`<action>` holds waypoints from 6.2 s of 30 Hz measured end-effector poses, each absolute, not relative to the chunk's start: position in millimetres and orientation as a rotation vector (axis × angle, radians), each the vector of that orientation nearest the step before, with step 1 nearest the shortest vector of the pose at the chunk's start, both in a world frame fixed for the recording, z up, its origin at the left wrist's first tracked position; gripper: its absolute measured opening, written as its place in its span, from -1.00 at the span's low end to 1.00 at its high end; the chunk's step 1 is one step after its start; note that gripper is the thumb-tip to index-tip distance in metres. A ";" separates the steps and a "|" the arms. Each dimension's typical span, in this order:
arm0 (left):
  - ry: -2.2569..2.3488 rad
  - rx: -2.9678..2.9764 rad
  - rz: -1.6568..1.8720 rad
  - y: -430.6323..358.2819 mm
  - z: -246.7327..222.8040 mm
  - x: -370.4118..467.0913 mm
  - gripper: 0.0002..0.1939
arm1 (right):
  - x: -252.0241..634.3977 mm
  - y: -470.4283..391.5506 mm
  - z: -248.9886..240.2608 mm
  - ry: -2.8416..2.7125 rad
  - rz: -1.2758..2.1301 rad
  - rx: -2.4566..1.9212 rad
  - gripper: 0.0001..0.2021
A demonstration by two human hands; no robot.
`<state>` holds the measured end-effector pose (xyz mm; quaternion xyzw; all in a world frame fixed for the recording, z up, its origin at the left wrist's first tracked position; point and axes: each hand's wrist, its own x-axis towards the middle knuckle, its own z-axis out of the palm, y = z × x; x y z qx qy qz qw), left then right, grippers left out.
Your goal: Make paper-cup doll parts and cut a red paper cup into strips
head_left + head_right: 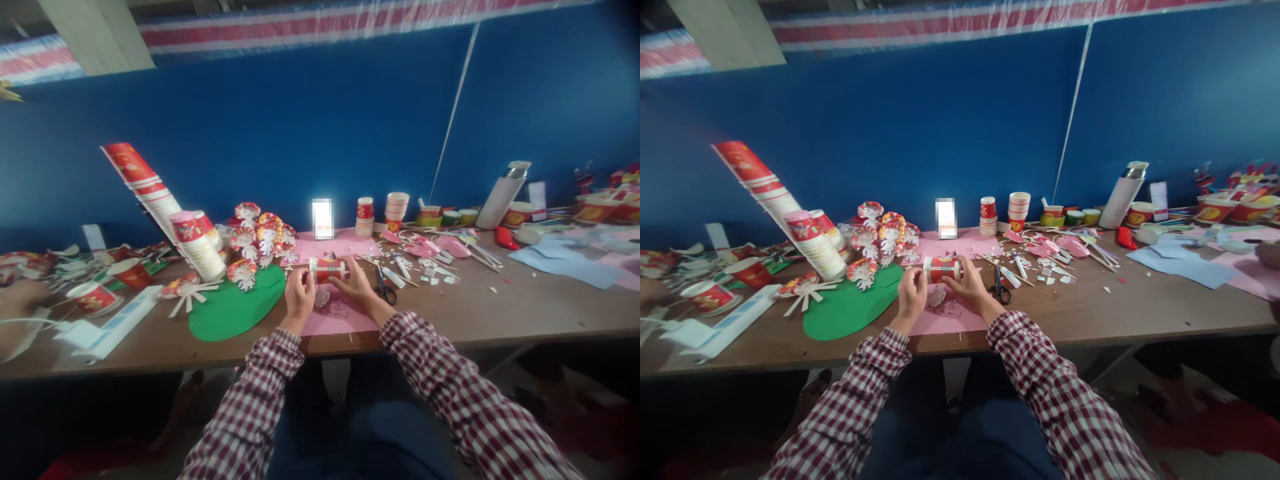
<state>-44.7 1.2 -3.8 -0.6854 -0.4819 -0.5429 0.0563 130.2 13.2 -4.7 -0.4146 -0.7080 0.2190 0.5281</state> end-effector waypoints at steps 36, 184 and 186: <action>-1.448 -2.053 -1.711 -1.8 1.7 -46.0 -0.82 | 131.9 17.1 -9.1 -1.731 0.652 -1.028 -0.44; -1.706 -2.082 -2.440 3.8 1.0 -50.7 -0.75 | 129.0 6.4 0.3 -1.872 0.283 -1.091 -0.42; -1.739 -1.980 -2.546 6.3 1.1 -50.6 -0.75 | 128.7 5.4 1.6 -1.865 0.284 -1.077 -0.42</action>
